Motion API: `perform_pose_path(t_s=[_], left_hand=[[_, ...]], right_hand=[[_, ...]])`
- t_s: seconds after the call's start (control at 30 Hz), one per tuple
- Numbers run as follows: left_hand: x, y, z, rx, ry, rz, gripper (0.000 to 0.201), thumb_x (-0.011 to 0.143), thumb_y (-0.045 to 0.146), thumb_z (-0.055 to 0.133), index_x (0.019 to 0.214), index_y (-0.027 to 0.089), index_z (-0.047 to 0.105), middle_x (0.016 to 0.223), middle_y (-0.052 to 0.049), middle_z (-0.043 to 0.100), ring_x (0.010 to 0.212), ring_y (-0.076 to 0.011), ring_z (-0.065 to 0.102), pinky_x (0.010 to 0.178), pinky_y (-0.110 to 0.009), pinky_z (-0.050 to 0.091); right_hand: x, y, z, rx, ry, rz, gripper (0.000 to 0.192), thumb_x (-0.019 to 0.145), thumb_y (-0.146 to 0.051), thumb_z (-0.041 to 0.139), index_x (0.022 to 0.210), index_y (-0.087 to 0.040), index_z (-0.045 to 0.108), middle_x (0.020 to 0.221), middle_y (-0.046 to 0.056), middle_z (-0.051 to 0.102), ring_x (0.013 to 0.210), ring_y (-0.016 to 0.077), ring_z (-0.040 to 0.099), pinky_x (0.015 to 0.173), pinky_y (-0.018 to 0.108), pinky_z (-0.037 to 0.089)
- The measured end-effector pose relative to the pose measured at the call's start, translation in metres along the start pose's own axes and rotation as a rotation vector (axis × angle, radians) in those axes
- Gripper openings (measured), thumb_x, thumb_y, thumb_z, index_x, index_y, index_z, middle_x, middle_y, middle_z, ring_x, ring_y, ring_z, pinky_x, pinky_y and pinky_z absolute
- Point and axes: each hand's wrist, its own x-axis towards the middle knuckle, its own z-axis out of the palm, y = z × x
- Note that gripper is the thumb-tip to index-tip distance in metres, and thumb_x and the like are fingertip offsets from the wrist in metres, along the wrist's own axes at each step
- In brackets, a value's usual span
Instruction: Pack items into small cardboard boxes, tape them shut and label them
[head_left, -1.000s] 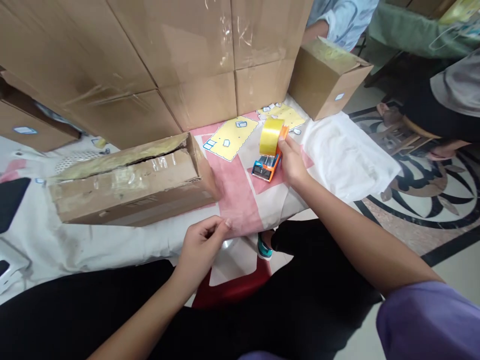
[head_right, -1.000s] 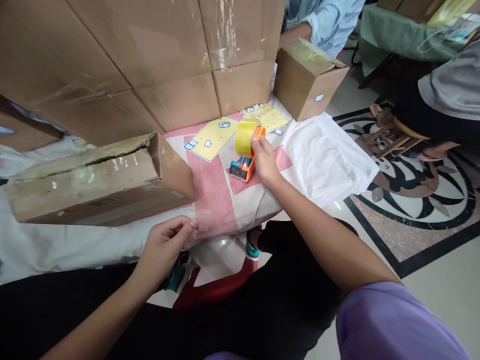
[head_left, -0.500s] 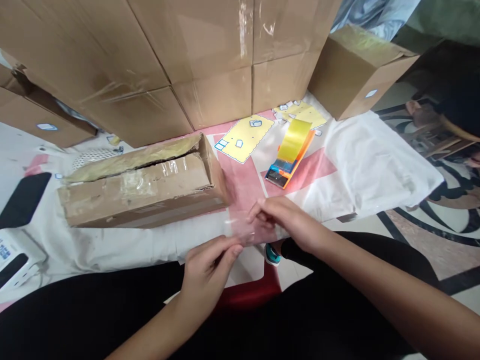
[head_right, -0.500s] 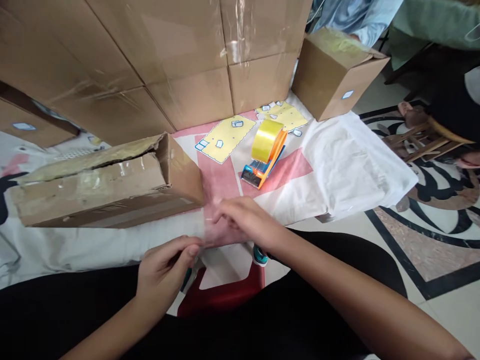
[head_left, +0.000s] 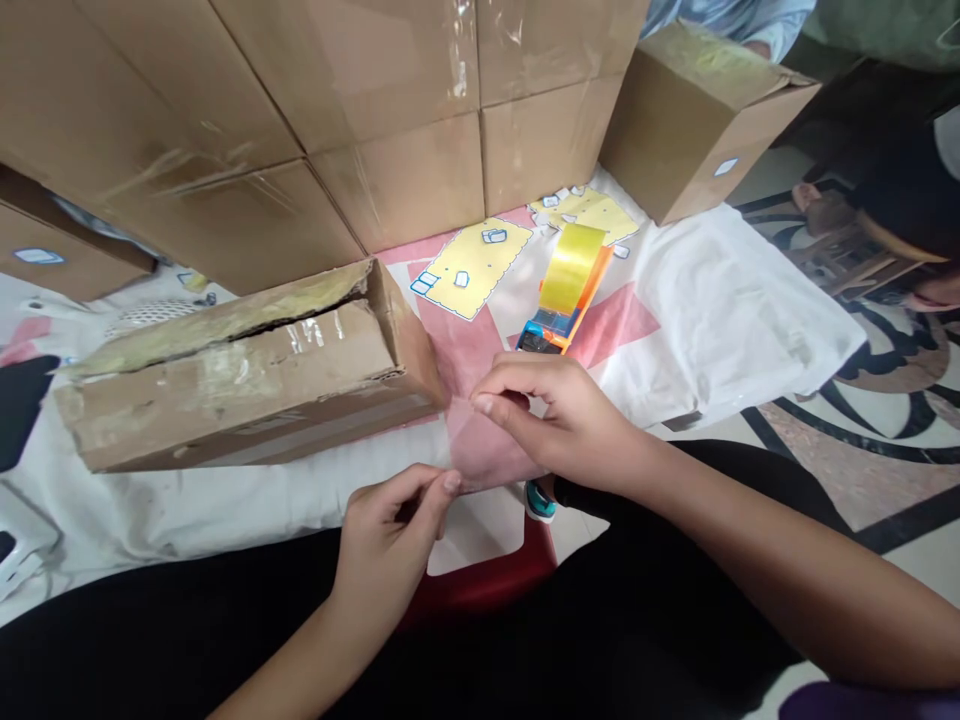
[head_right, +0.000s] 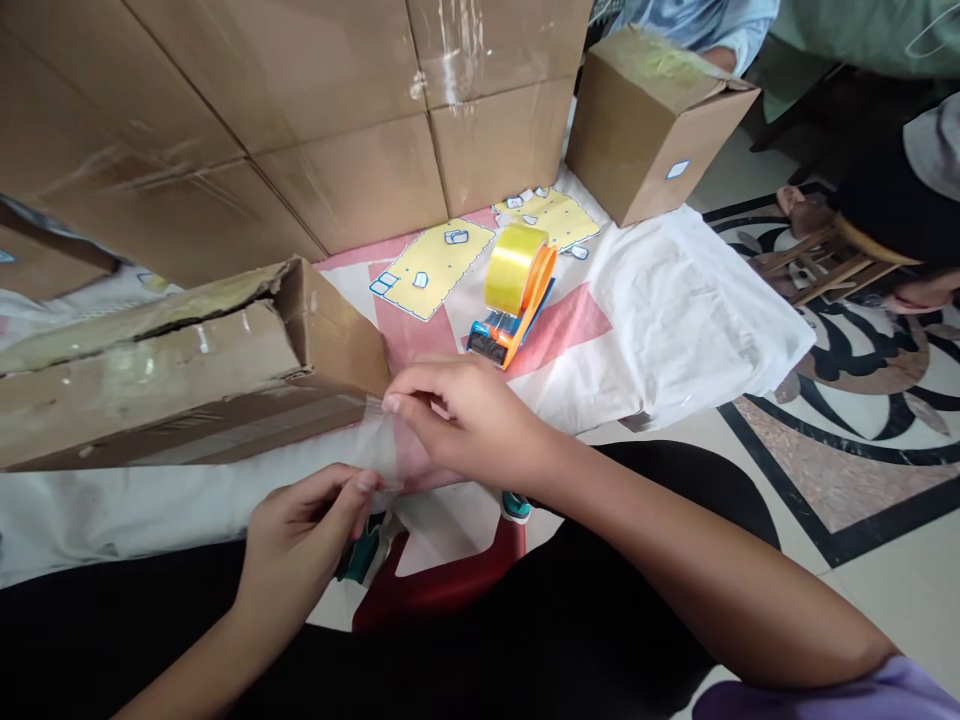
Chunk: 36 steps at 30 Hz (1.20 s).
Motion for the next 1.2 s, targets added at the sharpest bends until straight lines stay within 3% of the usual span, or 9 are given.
perform_pose_path(t_s=[0.17,0.33,0.53,0.6,0.7,0.83,1.0,1.1,1.2], left_hand=[[0.0,0.0,-0.013,0.02,0.059,0.039,0.034,0.095,0.038,0.061,0.066,0.02,0.066,0.047,0.006,0.047,0.042,-0.007,0.042,0.045,-0.019,0.036],[0.0,-0.004,-0.029,0.037,0.12,0.092,0.033,0.094,0.036,0.061,0.066,0.019,0.067,0.049,0.005,0.051,0.046,-0.0077,0.047,0.048,-0.019,0.037],[-0.006,-0.012,-0.05,-0.005,0.151,0.091,0.033,0.095,0.038,0.059,0.069,0.02,0.069,0.049,0.004,0.05,0.047,-0.0089,0.047,0.048,-0.019,0.037],[-0.008,-0.014,-0.056,-0.036,0.156,0.103,0.032,0.094,0.038,0.06,0.07,0.02,0.07,0.049,0.005,0.05,0.047,-0.009,0.046,0.048,-0.02,0.036],[-0.008,-0.016,-0.064,-0.073,0.191,0.15,0.03,0.094,0.039,0.061,0.073,0.02,0.071,0.051,0.004,0.05,0.048,-0.0095,0.044,0.048,-0.021,0.035],[-0.005,-0.015,-0.073,-0.146,0.196,0.153,0.035,0.093,0.042,0.06,0.068,0.019,0.067,0.052,0.004,0.046,0.05,-0.01,0.042,0.051,-0.022,0.033],[0.004,-0.014,-0.079,-0.241,0.14,0.069,0.046,0.093,0.051,0.056,0.062,0.018,0.055,0.055,0.004,0.038,0.055,-0.0103,0.037,0.054,-0.024,0.028],[0.01,-0.008,-0.085,-0.274,0.11,0.067,0.047,0.094,0.057,0.052,0.069,0.018,0.062,0.055,0.005,0.038,0.055,-0.0116,0.037,0.054,-0.025,0.028],[0.013,0.003,-0.101,-0.227,0.103,0.063,0.047,0.093,0.058,0.051,0.075,0.018,0.069,0.056,0.003,0.047,0.055,-0.0139,0.043,0.055,-0.026,0.031]], right_hand=[[0.024,-0.011,-0.005,-0.316,-0.042,-0.172,0.02,0.099,-0.018,0.046,0.083,-0.018,0.058,0.083,0.004,0.059,0.076,0.0172,0.054,0.072,0.031,0.04],[0.035,-0.03,0.004,-0.185,-0.033,-0.189,0.015,0.091,-0.011,0.049,0.085,-0.018,0.06,0.079,0.0,0.06,0.07,0.0132,0.054,0.067,0.027,0.039],[0.033,-0.048,0.027,-0.19,-0.107,-0.001,0.013,0.084,-0.021,0.066,0.097,-0.019,0.067,0.059,-0.009,0.042,0.052,0.0085,0.038,0.052,0.024,0.031],[0.035,-0.05,0.034,-0.18,-0.114,-0.01,0.001,0.087,-0.02,0.065,0.087,-0.019,0.066,0.056,-0.009,0.038,0.05,0.0077,0.035,0.051,0.023,0.03],[0.039,-0.052,0.042,-0.146,-0.132,-0.055,0.011,0.091,-0.019,0.06,0.08,-0.02,0.063,0.057,-0.009,0.034,0.05,0.0075,0.033,0.049,0.023,0.028],[0.041,-0.055,0.047,-0.188,-0.127,-0.137,0.012,0.096,-0.023,0.058,0.085,-0.02,0.062,0.061,-0.007,0.037,0.051,0.0085,0.036,0.049,0.024,0.028],[0.051,-0.08,0.045,-0.433,-0.102,-0.294,0.013,0.099,-0.023,0.058,0.089,-0.021,0.065,0.073,-0.001,0.053,0.069,0.0141,0.05,0.07,0.033,0.036],[0.062,-0.105,0.045,-0.666,-0.069,-0.38,0.015,0.098,-0.021,0.057,0.086,-0.021,0.065,0.081,0.001,0.048,0.082,0.0188,0.05,0.08,0.039,0.033],[0.073,-0.128,0.049,-0.812,-0.063,-0.4,0.014,0.095,-0.02,0.057,0.084,-0.021,0.065,0.089,0.003,0.044,0.091,0.0222,0.047,0.083,0.041,0.031]])
